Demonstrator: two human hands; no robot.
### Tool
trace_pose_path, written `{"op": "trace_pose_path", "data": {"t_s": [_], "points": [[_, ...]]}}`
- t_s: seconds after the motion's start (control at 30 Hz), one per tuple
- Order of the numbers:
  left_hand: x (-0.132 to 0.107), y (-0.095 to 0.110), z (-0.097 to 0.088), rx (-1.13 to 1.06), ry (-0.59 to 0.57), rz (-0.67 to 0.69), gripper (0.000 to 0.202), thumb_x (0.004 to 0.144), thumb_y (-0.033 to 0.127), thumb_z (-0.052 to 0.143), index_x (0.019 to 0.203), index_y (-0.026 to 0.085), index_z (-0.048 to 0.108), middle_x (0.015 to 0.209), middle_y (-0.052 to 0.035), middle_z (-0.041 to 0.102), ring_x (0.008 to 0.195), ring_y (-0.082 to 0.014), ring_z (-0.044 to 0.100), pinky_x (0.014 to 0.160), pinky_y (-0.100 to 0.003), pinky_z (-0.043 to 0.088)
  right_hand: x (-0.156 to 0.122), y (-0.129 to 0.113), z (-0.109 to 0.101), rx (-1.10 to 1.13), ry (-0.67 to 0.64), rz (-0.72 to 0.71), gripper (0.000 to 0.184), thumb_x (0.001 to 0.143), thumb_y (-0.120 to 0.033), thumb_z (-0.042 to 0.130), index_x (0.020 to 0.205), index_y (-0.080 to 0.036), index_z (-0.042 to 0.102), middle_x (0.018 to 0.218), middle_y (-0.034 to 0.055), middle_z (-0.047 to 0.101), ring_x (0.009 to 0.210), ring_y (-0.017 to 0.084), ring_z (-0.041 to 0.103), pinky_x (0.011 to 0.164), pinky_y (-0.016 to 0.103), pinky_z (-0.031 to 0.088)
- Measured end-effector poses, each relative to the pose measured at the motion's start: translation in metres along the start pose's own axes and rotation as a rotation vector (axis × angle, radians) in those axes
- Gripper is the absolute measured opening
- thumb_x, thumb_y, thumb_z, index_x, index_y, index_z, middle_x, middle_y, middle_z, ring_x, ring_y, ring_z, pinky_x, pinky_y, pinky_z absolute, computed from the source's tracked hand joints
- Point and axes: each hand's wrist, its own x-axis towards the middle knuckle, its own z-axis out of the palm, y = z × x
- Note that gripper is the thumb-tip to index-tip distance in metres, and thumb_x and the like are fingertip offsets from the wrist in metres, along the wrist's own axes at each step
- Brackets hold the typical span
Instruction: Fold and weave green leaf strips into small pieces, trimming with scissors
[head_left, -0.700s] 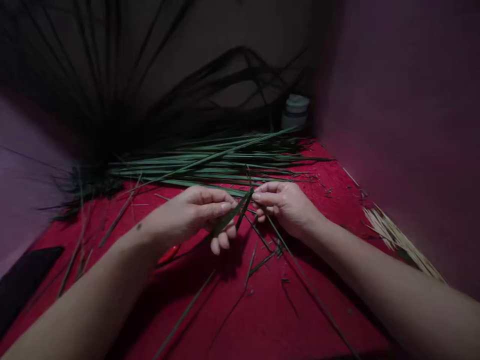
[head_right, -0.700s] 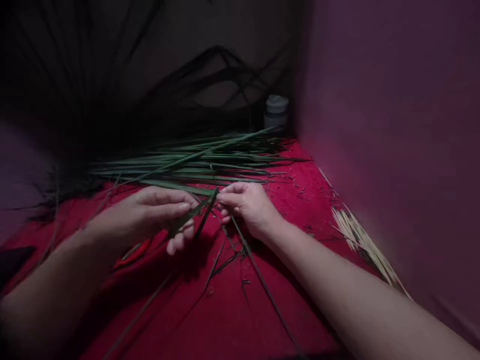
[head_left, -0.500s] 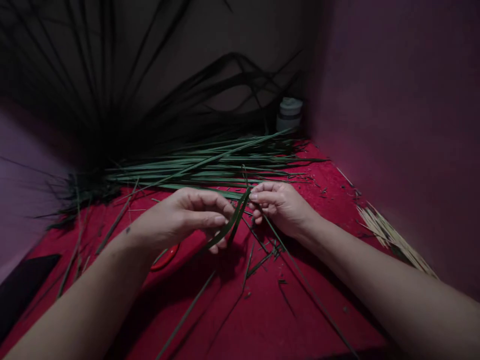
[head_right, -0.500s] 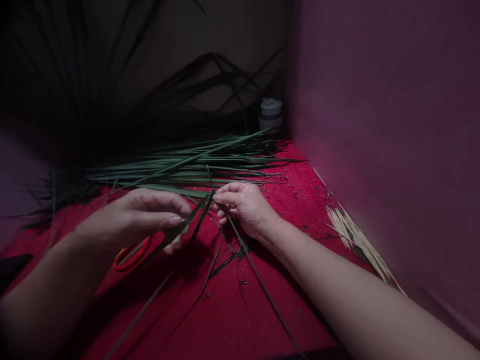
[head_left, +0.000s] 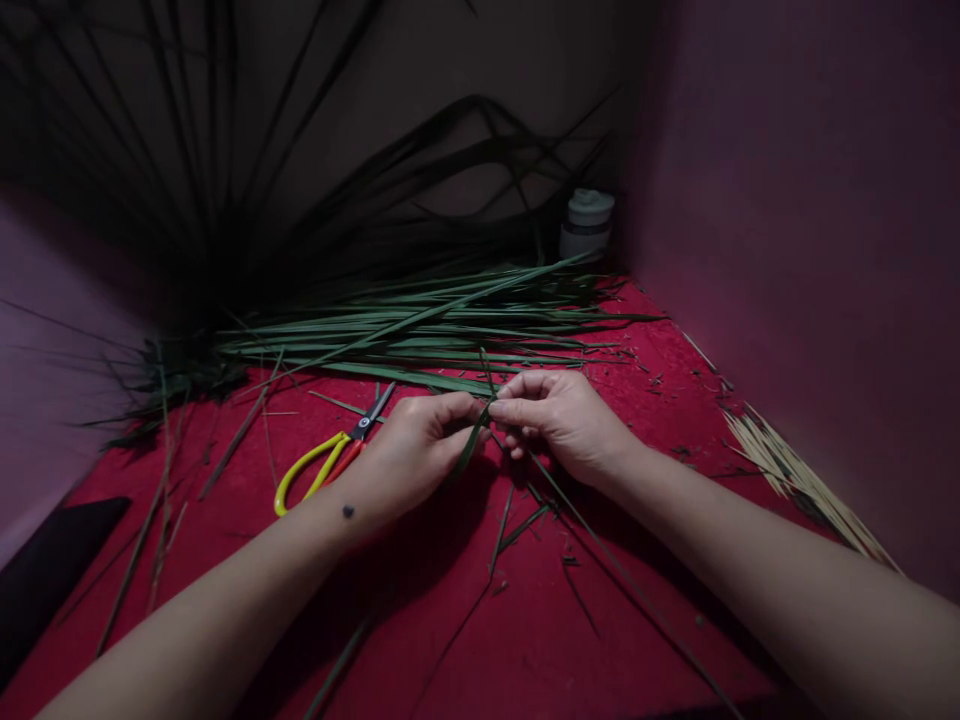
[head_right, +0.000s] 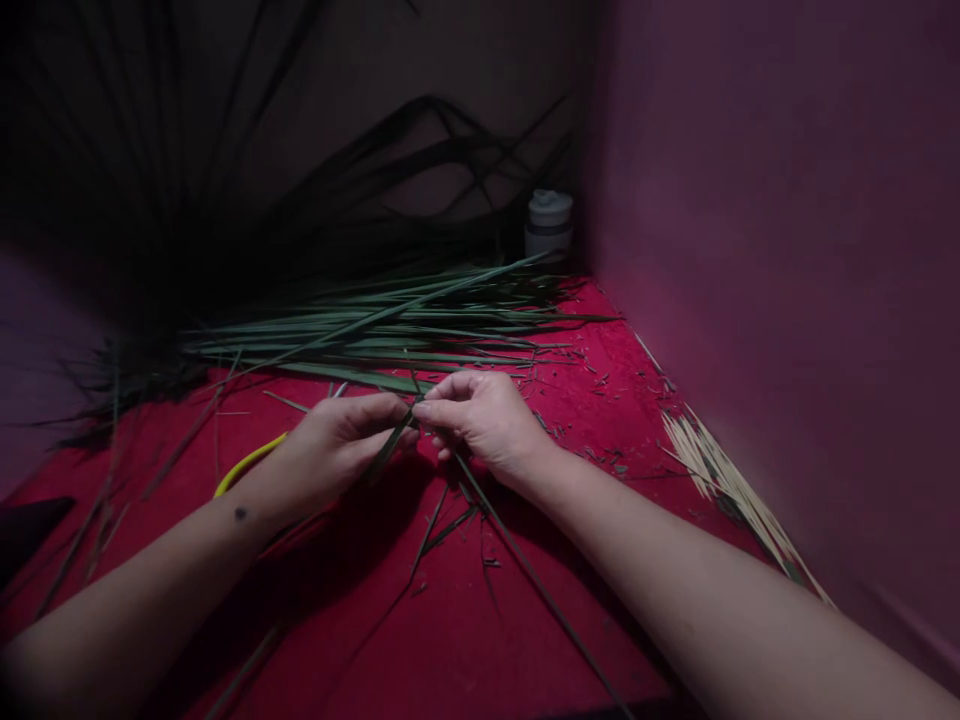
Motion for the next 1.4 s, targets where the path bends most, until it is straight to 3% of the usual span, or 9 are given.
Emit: {"op": "trace_pose_path", "data": {"t_s": [0.1,0.2,0.5,0.63,0.8,1.03,1.23,1.3,1.4], "points": [[0.000,-0.009,0.003,0.349,0.180,0.176,0.014,0.081,0.019,0.049,0.076,0.014,0.061,0.066,-0.0005,0.059,0.058,-0.0096,0.050,0.054,-0.019,0.037,-0.003,-0.004,0.003,-0.041,0.050,0.021,0.016,0.064,-0.021,0.068,0.063,-0.013,0.055,0.048,-0.0044,0.053,0.040,0.007,0.051,0.038,0.019,0.045],[0.000,-0.015,0.003,0.498,0.304,0.277,0.015,0.083,0.019,0.047,0.078,0.015,0.060,0.070,-0.0017,0.061,0.061,-0.0103,0.053,0.056,-0.020,0.038,-0.005,-0.007,0.004,-0.065,0.039,0.024,0.017,0.064,-0.022,0.069,0.062,-0.013,0.054,0.045,-0.0043,0.053,0.037,0.007,0.051,0.036,0.018,0.044],[-0.005,-0.003,0.003,0.415,0.422,0.342,0.010,0.080,0.013,0.050,0.074,0.014,0.059,0.065,-0.0002,0.059,0.059,-0.0091,0.053,0.057,-0.018,0.041,0.000,-0.001,-0.006,0.111,-0.291,0.217,0.017,0.060,-0.015,0.071,0.064,-0.012,0.055,0.048,-0.0019,0.058,0.037,0.009,0.052,0.034,0.019,0.045],[-0.007,-0.002,0.006,0.414,0.411,0.352,0.012,0.081,0.013,0.049,0.078,0.015,0.061,0.066,0.0000,0.061,0.060,-0.0089,0.055,0.058,-0.018,0.042,-0.001,0.000,-0.005,0.162,-0.327,0.291,0.015,0.059,-0.012,0.070,0.067,-0.010,0.058,0.053,-0.0005,0.060,0.036,0.008,0.052,0.034,0.019,0.046],[-0.004,-0.010,0.003,0.598,0.543,0.398,0.010,0.080,0.015,0.051,0.080,0.016,0.061,0.069,-0.0002,0.065,0.059,-0.0097,0.058,0.054,-0.018,0.041,-0.003,-0.001,-0.003,0.158,-0.335,0.315,0.014,0.057,-0.012,0.072,0.063,-0.009,0.060,0.049,-0.0003,0.058,0.037,0.009,0.053,0.034,0.019,0.046],[-0.006,-0.015,-0.048,0.760,0.611,0.247,0.018,0.084,0.022,0.048,0.094,0.020,0.062,0.092,-0.0011,0.068,0.083,-0.0139,0.061,0.071,-0.022,0.042,-0.003,-0.007,-0.010,0.121,-0.422,0.335,0.016,0.055,-0.014,0.073,0.062,-0.011,0.060,0.045,-0.0028,0.056,0.035,0.009,0.051,0.032,0.019,0.046],[-0.020,-0.011,-0.099,0.835,0.865,-0.073,0.033,0.079,0.025,0.052,0.112,0.026,0.059,0.113,0.0040,0.061,0.098,-0.0212,0.057,0.086,-0.030,0.041,-0.005,-0.011,-0.013,0.082,-0.558,0.398,0.014,0.056,-0.014,0.072,0.062,-0.011,0.060,0.043,-0.0029,0.055,0.033,0.009,0.051,0.033,0.018,0.046],[-0.023,-0.008,-0.107,0.921,0.812,-0.173,0.041,0.071,0.027,0.060,0.112,0.024,0.059,0.127,-0.0003,0.052,0.109,-0.0303,0.048,0.089,-0.039,0.039,-0.005,-0.011,-0.012,0.066,-0.557,0.402,0.013,0.056,-0.014,0.071,0.062,-0.011,0.060,0.044,-0.0023,0.057,0.032,0.009,0.051,0.032,0.018,0.046],[-0.021,-0.003,-0.103,0.993,0.632,-0.040,0.035,0.070,0.015,0.054,0.104,0.016,0.063,0.129,-0.0090,0.049,0.114,-0.0322,0.041,0.095,-0.045,0.034,-0.006,-0.012,-0.012,0.042,-0.537,0.393,0.013,0.056,-0.013,0.071,0.061,-0.011,0.060,0.044,-0.0017,0.058,0.032,0.009,0.051,0.031,0.018,0.044]]}}
